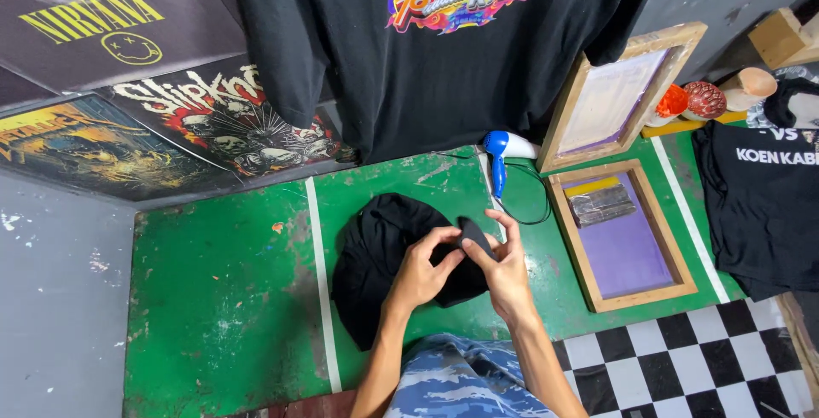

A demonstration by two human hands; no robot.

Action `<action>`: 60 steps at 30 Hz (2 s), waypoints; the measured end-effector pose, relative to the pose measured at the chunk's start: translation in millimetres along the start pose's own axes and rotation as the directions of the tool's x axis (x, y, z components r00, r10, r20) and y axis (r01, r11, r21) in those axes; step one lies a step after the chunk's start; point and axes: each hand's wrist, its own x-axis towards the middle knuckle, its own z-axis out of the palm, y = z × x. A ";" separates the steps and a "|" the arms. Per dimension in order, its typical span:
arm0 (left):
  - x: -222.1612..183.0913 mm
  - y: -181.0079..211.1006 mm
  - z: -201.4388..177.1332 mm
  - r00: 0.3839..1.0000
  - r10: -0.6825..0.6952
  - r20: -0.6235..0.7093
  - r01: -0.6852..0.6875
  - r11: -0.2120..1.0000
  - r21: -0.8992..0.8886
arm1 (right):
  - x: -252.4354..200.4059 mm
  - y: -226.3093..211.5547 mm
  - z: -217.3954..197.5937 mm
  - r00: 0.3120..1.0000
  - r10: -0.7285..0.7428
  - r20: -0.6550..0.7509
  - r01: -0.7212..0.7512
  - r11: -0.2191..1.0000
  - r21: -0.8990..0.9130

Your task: Inspecting and folding a black t-shirt on a workbench.

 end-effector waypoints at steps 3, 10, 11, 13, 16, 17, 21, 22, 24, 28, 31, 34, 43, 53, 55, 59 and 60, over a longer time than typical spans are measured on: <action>1.4 -9.5 -8.8 0.997 0.073 0.018 -0.074 0.997 0.030 | 3.8 -4.0 -10.0 0.997 -0.049 0.056 0.061 0.969 -0.238; -3.0 -14.6 -28.5 0.993 0.116 0.036 -0.111 0.988 -0.104 | -10.9 -49.0 8.2 0.968 0.012 0.250 0.133 0.822 -0.554; -3.2 -10.5 -31.6 0.992 0.114 0.050 -0.110 0.991 -0.075 | -12.6 -56.4 10.1 0.959 0.028 0.281 0.163 0.758 -0.632; -5.1 -7.8 -32.4 0.992 0.110 0.060 -0.108 0.993 -0.048 | -13.4 -64.9 10.6 0.949 0.048 0.311 0.196 0.683 -0.704; -6.0 -13.8 -31.1 0.987 0.122 0.105 -0.122 0.992 0.001 | -8.8 -66.8 11.4 0.949 0.055 0.311 0.229 0.559 -0.797; -6.6 -17.5 -30.8 0.988 0.111 0.104 -0.114 0.993 0.022 | -8.6 -66.7 11.9 0.949 0.041 0.312 0.239 0.551 -0.800; -1.8 -35.0 -33.5 0.989 0.090 0.115 -0.104 0.988 0.117 | 1.2 -61.9 -4.6 0.955 -0.019 0.295 0.255 0.560 -0.788; -2.0 -36.0 -36.6 0.989 0.090 0.116 -0.103 0.988 0.115 | 3.0 -60.6 -10.7 0.956 -0.018 0.294 0.254 0.559 -0.789; -1.2 -38.2 -43.6 0.990 0.080 0.118 -0.106 0.967 0.232 | 8.0 -58.0 -22.4 0.972 -0.002 0.236 0.198 0.553 -0.809; 1.9 -37.5 -45.2 0.987 0.108 0.123 -0.138 0.950 0.278 | 6.3 -57.9 -22.2 0.947 -0.042 0.317 0.302 0.439 -0.846; 9.4 -18.4 -45.3 0.980 0.158 0.118 -0.185 0.946 0.267 | 4.1 -66.4 4.8 0.885 0.008 0.465 0.400 0.499 -0.769; 11.8 -11.7 -45.8 0.986 0.143 0.085 -0.156 0.972 0.173 | 11.2 -42.6 10.5 0.856 0.138 0.498 0.322 0.611 -0.723; 5.0 -7.7 -49.1 0.999 -0.028 0.029 0.021 0.977 0.212 | 27.0 -43.0 -0.5 0.869 -0.197 0.454 0.468 0.623 -0.627; 16.5 -125.4 -28.3 0.959 -0.268 0.096 0.159 0.783 0.601 | 24.7 -39.5 -42.4 0.877 -0.445 0.180 0.478 0.770 -0.422; 26.6 -131.0 -46.5 0.943 -0.323 0.078 0.177 0.689 0.703 | 33.6 -34.7 -62.1 0.864 -0.492 0.112 0.491 0.770 -0.408; 27.6 -53.1 -104.1 0.945 -0.254 -0.208 0.314 0.509 0.802 | 63.5 -12.0 -110.5 0.838 -0.515 -0.180 0.490 0.855 -0.169; 23.0 -23.7 -117.7 0.939 -0.018 -0.344 0.299 0.541 0.786 | 73.2 -6.1 -124.4 0.821 -0.493 -0.288 0.488 0.868 -0.095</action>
